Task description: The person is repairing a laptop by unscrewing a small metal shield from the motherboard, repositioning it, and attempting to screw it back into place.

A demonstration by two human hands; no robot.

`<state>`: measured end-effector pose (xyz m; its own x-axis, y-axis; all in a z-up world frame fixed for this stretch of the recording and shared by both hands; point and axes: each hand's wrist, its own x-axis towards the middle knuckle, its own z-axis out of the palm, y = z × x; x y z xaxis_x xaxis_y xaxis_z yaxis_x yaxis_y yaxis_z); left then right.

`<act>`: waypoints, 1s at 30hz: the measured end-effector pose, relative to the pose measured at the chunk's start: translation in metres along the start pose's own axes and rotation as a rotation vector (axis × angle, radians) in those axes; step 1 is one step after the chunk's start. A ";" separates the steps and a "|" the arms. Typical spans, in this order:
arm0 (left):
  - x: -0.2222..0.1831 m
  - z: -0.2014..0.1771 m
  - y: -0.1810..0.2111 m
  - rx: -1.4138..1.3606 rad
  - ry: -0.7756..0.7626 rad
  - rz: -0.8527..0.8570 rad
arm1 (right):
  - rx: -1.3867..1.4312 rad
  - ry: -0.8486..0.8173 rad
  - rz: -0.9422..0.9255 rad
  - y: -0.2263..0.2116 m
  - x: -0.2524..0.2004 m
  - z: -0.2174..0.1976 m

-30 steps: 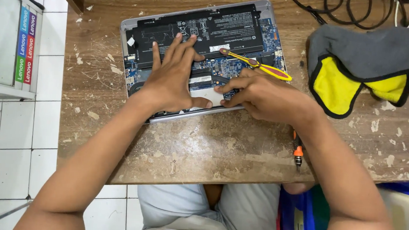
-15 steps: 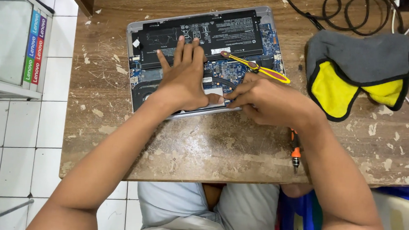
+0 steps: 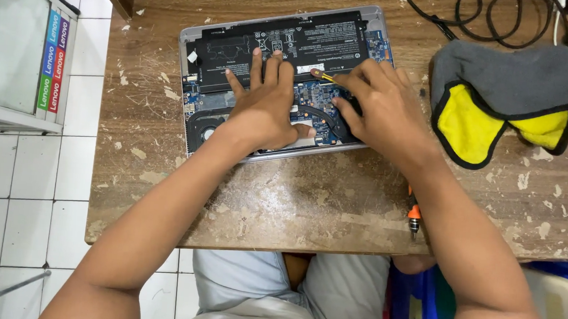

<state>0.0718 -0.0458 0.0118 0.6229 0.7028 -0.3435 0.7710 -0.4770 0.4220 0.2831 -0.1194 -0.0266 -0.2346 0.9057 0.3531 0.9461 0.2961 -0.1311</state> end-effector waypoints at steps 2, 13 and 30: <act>-0.001 0.000 0.001 -0.001 0.006 -0.003 | -0.002 -0.020 0.027 -0.003 0.002 -0.001; -0.011 -0.004 -0.006 -0.043 0.041 0.026 | 0.078 -0.060 0.047 0.001 0.004 -0.005; -0.012 -0.041 -0.023 0.206 -0.245 0.077 | 0.255 -0.082 -0.124 -0.020 0.012 -0.028</act>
<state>0.0413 -0.0218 0.0403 0.6745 0.5247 -0.5194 0.7156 -0.6378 0.2849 0.2677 -0.1233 0.0062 -0.3717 0.8764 0.3062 0.8251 0.4631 -0.3236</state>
